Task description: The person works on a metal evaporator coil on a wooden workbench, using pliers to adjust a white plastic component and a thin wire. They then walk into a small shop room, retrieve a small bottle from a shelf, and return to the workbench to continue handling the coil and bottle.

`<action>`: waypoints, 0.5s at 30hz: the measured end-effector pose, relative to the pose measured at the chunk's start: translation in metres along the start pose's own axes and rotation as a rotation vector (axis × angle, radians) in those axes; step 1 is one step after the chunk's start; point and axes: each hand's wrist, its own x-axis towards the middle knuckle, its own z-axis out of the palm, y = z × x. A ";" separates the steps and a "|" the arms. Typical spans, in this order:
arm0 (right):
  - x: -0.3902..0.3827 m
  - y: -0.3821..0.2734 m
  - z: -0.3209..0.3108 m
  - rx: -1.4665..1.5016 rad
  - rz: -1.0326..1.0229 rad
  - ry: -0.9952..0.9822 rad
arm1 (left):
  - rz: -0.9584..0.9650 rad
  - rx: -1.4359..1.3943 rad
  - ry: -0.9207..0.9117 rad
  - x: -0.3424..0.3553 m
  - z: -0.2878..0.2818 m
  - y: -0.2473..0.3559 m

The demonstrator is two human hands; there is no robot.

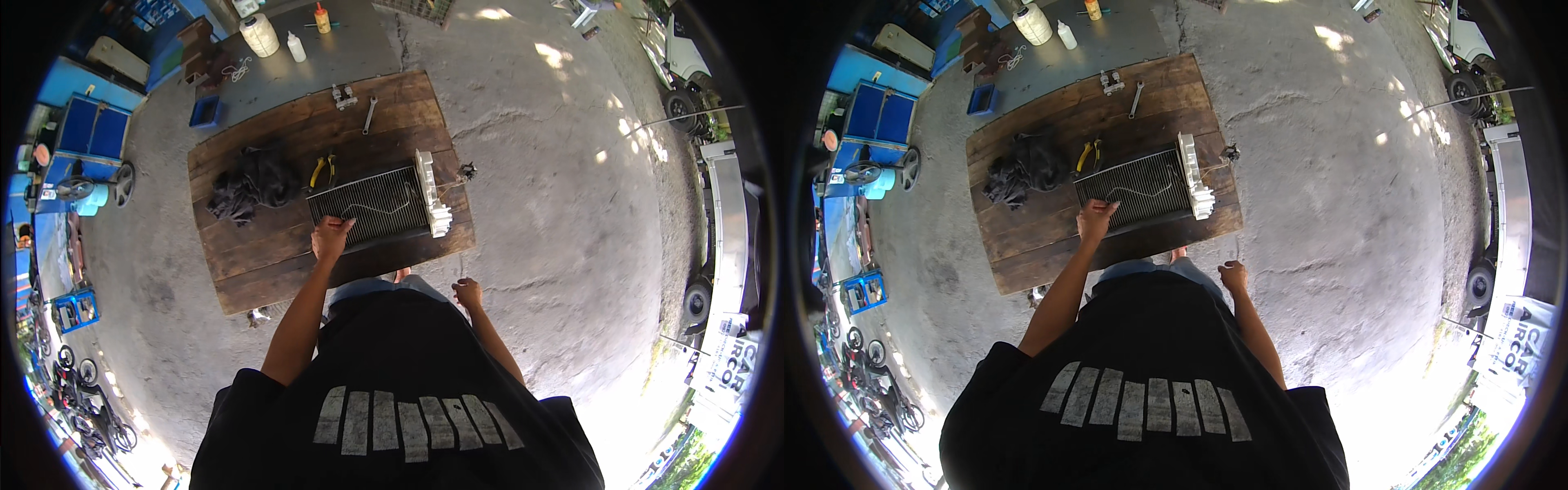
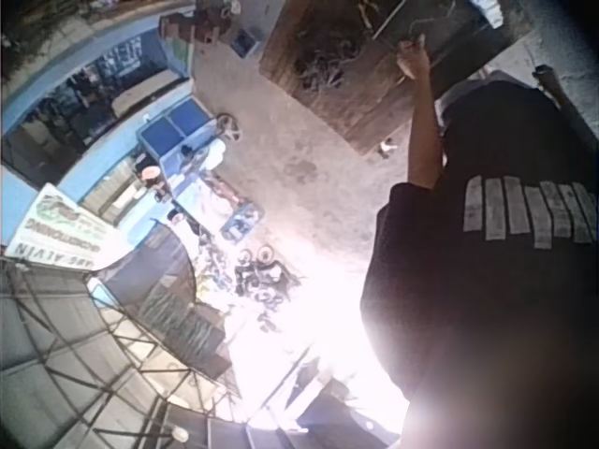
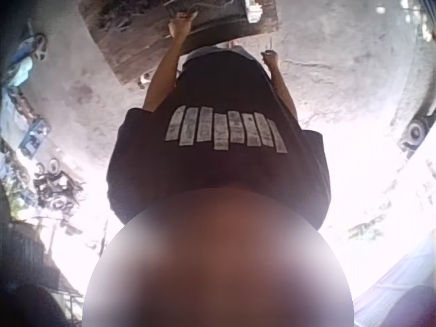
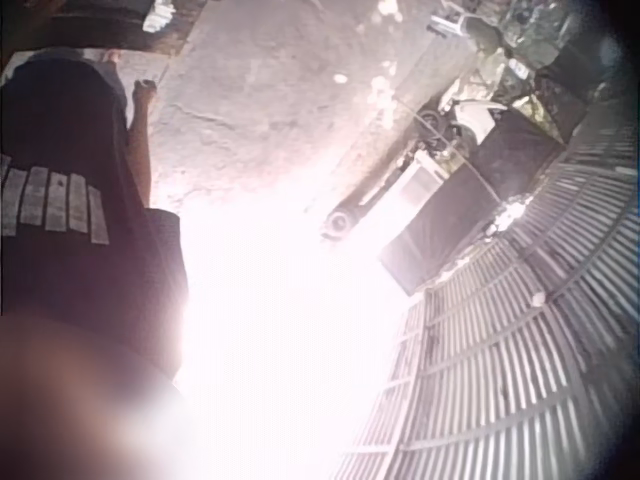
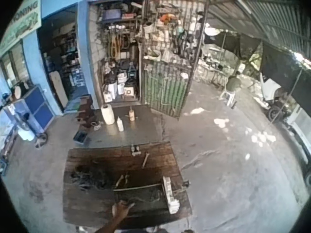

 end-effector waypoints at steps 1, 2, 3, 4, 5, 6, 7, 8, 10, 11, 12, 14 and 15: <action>-0.002 0.002 0.000 -0.020 0.011 0.025 | 0.020 -0.040 -0.006 0.001 0.000 -0.003; -0.004 0.008 -0.003 -0.006 -0.008 0.009 | -0.010 -0.084 -0.035 0.001 0.001 -0.006; -0.004 0.015 -0.005 -0.008 0.016 0.002 | 0.043 -0.112 -0.012 0.001 0.000 -0.009; -0.002 0.023 -0.007 -0.008 0.072 0.004 | 0.046 -0.143 -0.011 0.000 0.000 -0.012; 0.000 0.032 -0.010 -0.034 0.068 -0.002 | 0.048 -0.175 -0.008 -0.002 0.000 -0.015; 0.004 0.041 -0.012 -0.044 0.055 -0.031 | 0.036 -0.217 0.054 -0.004 -0.001 -0.019; 0.008 0.049 -0.012 -0.042 0.062 -0.059 | 0.024 -0.259 0.117 -0.006 -0.001 -0.022; 0.013 0.053 -0.016 -0.053 0.137 -0.075 | 0.016 -0.305 0.181 -0.007 -0.001 -0.026; 0.017 0.058 -0.025 -0.177 -0.080 -0.094 | -0.033 -0.218 0.330 -0.007 -0.002 -0.035; 0.016 0.055 -0.031 -0.305 -0.229 -0.118 | -0.039 -0.145 0.411 -0.005 -0.004 -0.041; 0.013 0.049 -0.033 -0.256 -0.080 -0.100 | -0.085 -0.037 0.460 -0.003 -0.004 -0.046; 0.003 0.029 -0.037 -0.057 0.040 -0.052 | -0.160 -0.168 0.426 0.001 -0.004 -0.054; -0.004 0.017 -0.041 -0.072 0.051 -0.044 | -0.203 -0.194 0.380 0.004 -0.005 -0.058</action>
